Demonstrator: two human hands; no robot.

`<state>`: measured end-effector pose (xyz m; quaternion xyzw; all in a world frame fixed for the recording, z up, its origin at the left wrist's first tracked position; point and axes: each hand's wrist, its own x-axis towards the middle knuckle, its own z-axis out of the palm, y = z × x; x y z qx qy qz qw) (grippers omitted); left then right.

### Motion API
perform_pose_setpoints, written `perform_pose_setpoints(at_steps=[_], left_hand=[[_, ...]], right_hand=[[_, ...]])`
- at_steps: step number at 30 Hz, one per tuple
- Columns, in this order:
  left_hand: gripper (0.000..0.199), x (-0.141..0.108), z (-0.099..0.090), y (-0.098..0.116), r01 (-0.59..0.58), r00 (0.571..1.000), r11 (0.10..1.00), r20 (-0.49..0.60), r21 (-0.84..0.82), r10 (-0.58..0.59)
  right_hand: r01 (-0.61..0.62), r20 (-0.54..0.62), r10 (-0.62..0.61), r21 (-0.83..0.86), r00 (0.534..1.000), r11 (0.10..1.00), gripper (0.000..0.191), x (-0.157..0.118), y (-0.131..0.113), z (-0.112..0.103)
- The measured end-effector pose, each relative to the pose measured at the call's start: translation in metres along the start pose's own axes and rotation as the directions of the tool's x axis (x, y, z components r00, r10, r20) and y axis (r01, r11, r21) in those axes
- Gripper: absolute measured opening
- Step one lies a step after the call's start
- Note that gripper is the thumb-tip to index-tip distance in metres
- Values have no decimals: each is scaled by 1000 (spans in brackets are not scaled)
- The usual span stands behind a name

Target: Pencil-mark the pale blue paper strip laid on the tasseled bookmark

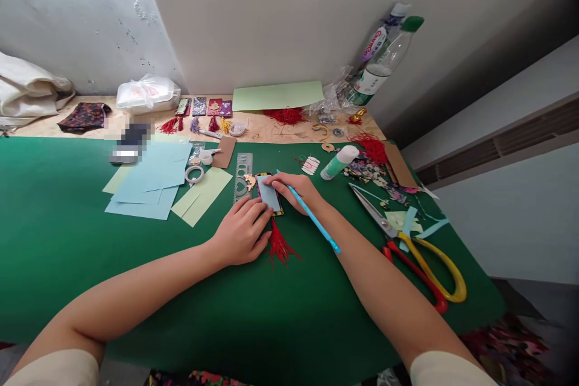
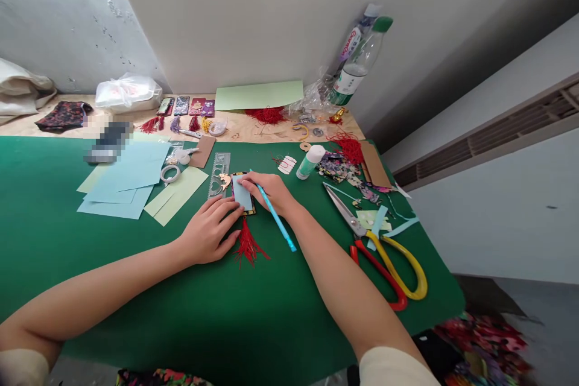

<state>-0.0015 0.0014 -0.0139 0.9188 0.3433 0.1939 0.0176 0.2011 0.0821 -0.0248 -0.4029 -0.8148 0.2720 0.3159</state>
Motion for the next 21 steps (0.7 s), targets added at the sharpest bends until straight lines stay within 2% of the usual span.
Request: perform_pose_setpoints(at_steps=[3, 6, 9, 12, 15, 21], left_hand=[[35, 0, -6, -3, 18, 999, 999, -41, 37, -17], [31, -9, -18, -12, 126, 989, 987, -91, 95, -118], [37, -28, -27, -26, 324, 940, 932, -164, 161, -299], [42, -49, -28, -37, 448, 891, 870, -176, 203, -418], [39, -64, -25, -40, 501, 865, 836, -156, 225, -476], [36, -78, -30, -33, 523, 852, 825, -130, 215, -507]], right_hand=[[5, 5, -5, -6, 1000, 1000, 32, 1, -2, -2], [15, -2, -15, -21, 1000, 1000, 34, 1, -3, -2], [25, -13, -25, -36, 1000, 999, 34, 0, -1, 0], [35, -31, -36, -46, 999, 998, 31, 1, 3, 4], [23, -62, -26, -56, 998, 998, 34, 2, 5, 5], [24, -94, -32, -87, 995, 996, 32, 3, 1, 3]])
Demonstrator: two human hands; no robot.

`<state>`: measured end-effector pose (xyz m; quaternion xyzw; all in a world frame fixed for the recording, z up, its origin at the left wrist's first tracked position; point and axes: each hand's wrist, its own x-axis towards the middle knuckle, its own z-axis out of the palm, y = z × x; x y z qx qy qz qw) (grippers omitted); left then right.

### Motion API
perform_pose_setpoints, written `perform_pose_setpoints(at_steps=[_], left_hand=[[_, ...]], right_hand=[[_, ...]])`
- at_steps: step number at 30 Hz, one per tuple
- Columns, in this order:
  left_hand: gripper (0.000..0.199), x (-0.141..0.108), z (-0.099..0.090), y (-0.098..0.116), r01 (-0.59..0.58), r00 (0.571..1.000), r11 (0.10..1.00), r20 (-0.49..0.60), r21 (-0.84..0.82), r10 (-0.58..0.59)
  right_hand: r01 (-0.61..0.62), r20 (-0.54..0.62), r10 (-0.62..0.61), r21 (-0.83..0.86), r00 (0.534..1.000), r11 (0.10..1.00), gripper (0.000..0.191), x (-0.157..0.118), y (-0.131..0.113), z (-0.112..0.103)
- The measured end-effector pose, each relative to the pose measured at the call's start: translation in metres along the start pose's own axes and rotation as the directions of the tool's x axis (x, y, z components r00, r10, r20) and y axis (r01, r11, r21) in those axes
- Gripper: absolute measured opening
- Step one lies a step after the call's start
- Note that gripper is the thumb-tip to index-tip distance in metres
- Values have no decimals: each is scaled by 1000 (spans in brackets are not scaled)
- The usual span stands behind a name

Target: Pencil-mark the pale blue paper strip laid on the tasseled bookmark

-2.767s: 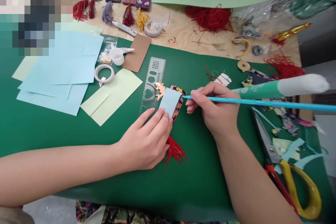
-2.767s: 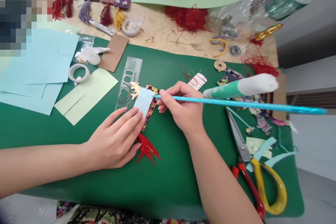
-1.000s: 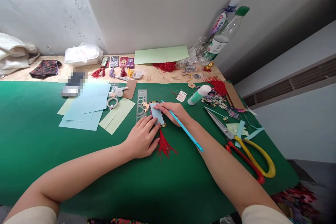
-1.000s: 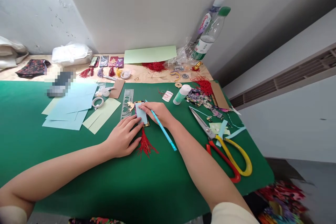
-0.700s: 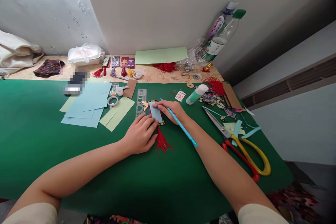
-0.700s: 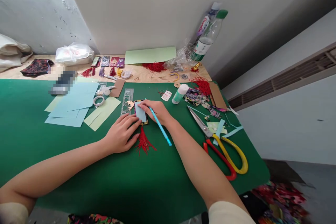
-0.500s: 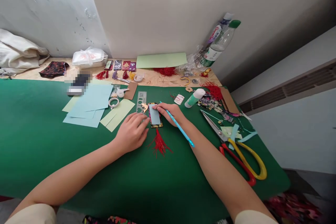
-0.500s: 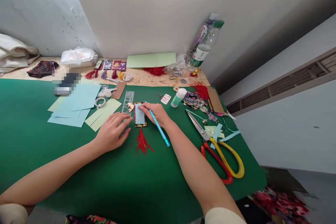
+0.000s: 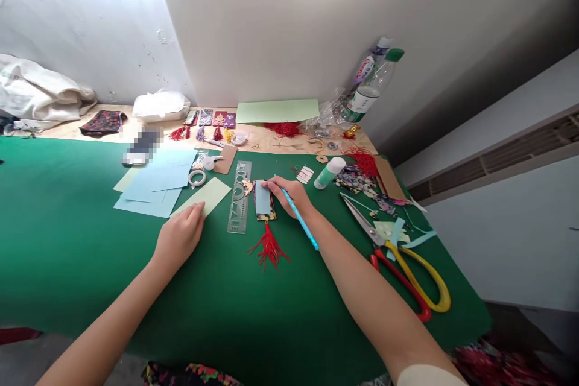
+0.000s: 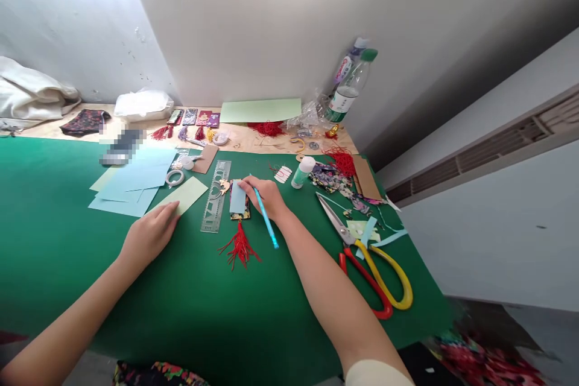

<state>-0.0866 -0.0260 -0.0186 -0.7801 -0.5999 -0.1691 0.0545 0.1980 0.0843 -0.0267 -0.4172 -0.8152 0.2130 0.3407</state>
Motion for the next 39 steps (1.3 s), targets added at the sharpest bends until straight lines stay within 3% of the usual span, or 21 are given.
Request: perform_pose_setpoints(at_steps=[4, 7, 11, 15, 21, 24, 27, 30, 33, 36, 39], left_hand=[[44, -22, -9, 8, -35, 999, 998, -13, -52, 34], [36, -45, -15, 16, -62, 998, 995, -30, -73, 60], [43, -69, -21, 23, -81, 996, 995, -52, -66, 78], [46, -80, -25, 34, -169, 986, 981, -22, -90, 168], [49, -89, -24, 68, -353, 928, 918, 61, -180, 368], [49, -81, -18, 83, -415, 894, 887, 88, -204, 439], [49, -61, -10, 93, -424, 889, 885, 95, -194, 447], [61, -33, -2, 97, -422, 889, 899, 142, -116, 435], [67, -6, 3, 94, -477, 857, 875, 175, -83, 484], [65, 15, 6, 87, -520, 828, 848, 186, -101, 529], [66, 27, 9, 78, -534, 818, 838, 186, -111, 545]], right_hand=[[74, 41, -72, -38, 997, 997, 25, -2, -5, -3], [167, 147, -155, -70, 977, 984, 31, -7, -14, -7], [236, 289, -197, -105, 937, 966, 33, -12, -23, -9], [148, 250, -102, -173, 963, 974, 28, -12, -18, -9], [1, 108, 13, -132, 994, 991, 21, 1, 12, -11], [-43, 44, 45, -43, 998, 998, 18, 11, 25, -10], [-93, -44, 95, 45, 995, 995, 16, 17, 28, -10], [-134, -193, 158, 132, 968, 982, 31, 19, 19, -11], [-167, -288, 243, 263, 926, 950, 40, 15, 1, -12], [-202, -222, 324, 438, 920, 876, 50, 7, -19, -11], [-250, -83, 357, 569, 931, 784, 44, -6, -33, -9]])
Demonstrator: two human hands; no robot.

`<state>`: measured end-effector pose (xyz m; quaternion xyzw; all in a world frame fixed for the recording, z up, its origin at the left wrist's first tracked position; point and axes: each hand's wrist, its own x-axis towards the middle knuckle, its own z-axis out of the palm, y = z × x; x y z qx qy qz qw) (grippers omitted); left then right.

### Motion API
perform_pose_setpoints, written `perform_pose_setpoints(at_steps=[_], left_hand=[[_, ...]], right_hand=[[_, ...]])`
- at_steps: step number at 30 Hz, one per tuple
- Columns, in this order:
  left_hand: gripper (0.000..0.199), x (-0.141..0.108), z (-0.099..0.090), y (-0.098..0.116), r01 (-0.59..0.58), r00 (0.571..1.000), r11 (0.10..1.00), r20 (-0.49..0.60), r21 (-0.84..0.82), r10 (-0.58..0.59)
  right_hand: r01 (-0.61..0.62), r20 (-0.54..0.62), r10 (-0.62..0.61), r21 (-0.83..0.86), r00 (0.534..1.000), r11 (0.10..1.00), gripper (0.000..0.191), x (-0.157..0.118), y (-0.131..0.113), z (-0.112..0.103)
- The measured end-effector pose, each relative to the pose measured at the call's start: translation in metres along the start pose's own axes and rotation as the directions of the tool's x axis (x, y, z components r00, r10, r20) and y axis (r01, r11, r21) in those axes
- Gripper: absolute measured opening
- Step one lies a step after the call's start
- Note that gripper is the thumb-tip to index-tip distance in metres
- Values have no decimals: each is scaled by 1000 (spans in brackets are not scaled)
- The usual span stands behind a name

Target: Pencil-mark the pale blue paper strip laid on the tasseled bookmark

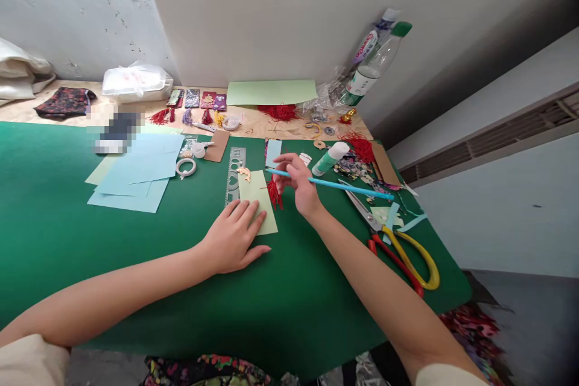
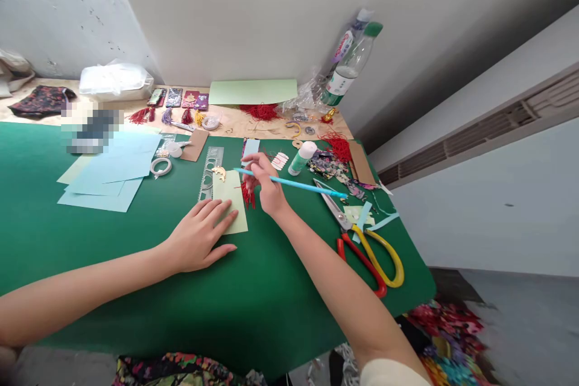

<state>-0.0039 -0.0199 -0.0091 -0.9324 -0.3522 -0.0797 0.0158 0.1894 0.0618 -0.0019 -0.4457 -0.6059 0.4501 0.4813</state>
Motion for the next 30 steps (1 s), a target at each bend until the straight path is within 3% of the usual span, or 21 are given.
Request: perform_pose_setpoints(at_steps=[5, 12, 19, 30], left_hand=[[66, -2, 5, -12, -31, 999, 998, -23, -48, 30], [63, -6, 6, -15, -1, 999, 988, -40, -152, -5], [63, -7, 8, -14, -2, 998, 984, -61, -177, -9], [63, -8, 9, -13, -13, 997, 989, -73, -147, 2]], right_hand=[[-159, 106, 150, 86, 983, 983, 39, -20, 1, -1], [-245, 145, 237, 34, 961, 969, 32, -28, 3, -1], [-178, 149, 207, -186, 967, 966, 32, -33, 4, -1], [-173, 191, 220, -235, 957, 957, 29, -34, 7, 0]])
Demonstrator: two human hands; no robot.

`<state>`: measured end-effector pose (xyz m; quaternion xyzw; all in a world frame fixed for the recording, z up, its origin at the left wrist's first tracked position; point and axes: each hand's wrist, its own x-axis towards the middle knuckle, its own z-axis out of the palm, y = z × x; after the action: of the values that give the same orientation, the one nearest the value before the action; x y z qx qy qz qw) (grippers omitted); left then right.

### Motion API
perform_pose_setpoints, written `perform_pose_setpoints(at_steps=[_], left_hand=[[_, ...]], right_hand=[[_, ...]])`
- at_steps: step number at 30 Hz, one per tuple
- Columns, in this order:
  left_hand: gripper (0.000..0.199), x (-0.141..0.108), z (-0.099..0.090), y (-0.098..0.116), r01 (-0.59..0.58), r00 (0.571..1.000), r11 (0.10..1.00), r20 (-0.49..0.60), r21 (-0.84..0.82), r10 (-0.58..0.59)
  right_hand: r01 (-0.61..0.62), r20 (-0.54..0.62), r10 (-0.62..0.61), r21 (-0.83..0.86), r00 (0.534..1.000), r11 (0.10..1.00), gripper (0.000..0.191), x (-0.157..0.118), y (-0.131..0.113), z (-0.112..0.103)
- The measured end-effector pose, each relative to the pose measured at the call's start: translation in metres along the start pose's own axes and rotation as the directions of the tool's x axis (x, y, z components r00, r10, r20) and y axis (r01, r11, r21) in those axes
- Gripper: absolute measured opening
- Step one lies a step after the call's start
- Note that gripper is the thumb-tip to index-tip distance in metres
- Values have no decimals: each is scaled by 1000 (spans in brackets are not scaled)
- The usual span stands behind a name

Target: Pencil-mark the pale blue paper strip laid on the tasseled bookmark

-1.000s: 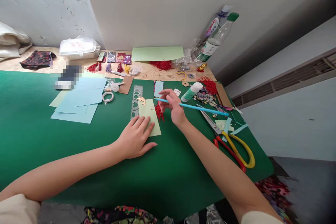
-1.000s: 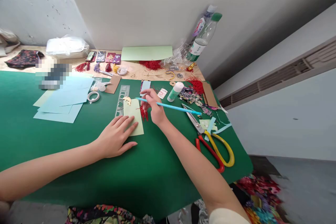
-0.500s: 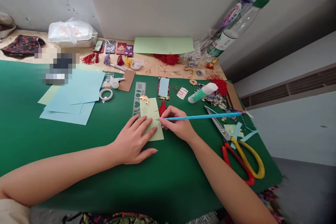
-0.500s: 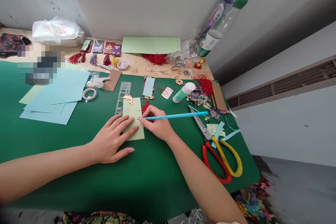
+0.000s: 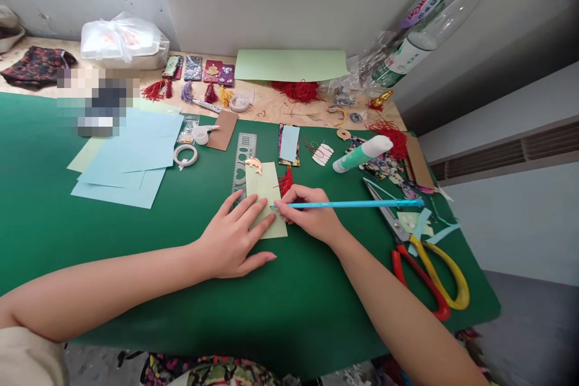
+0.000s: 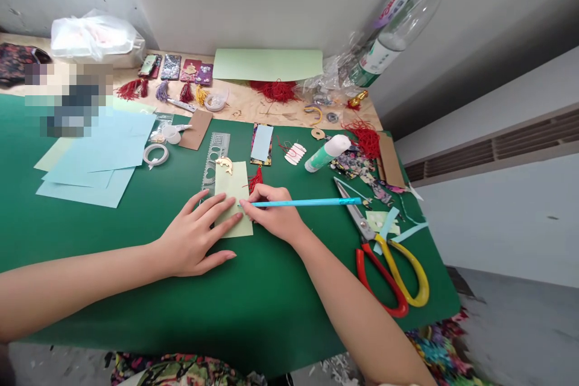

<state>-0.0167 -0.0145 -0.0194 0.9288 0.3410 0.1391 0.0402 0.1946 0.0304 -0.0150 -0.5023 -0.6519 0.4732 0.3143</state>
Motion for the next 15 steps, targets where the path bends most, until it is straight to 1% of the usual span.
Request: perform_pose_setpoints(at_steps=[4, 7, 9, 10, 12, 15], left_hand=[[63, 0, 0, 0, 1, 1000, 1000, 12, 9, -1], [62, 0, -1, 0, -1, 1000, 1000, 4, 12, 1], [63, 0, -2, 0, 0, 1000, 1000, 17, 10, 0], [64, 0, -3, 0, 2, 1000, 1000, 29, 8, -2], [64, 0, -4, 0, 4, 999, 1000, 49, -2, -4], [64, -1, -5, 1, -1, 999, 1000, 52, -15, 2]], right_hand=[[14, 9, -14, -19, 1000, 1000, 27, 0, -1, -1], [75, 25, -73, -65, 997, 995, 24, 0, -2, -2], [99, 37, -97, -83, 995, 992, 24, 0, -3, -3], [88, 34, -86, -74, 996, 993, 24, 0, -3, -3], [29, 7, -29, -22, 1000, 999, 26, 0, -3, -3], [-30, -11, 30, 41, 999, 999, 28, 0, -3, -3]])
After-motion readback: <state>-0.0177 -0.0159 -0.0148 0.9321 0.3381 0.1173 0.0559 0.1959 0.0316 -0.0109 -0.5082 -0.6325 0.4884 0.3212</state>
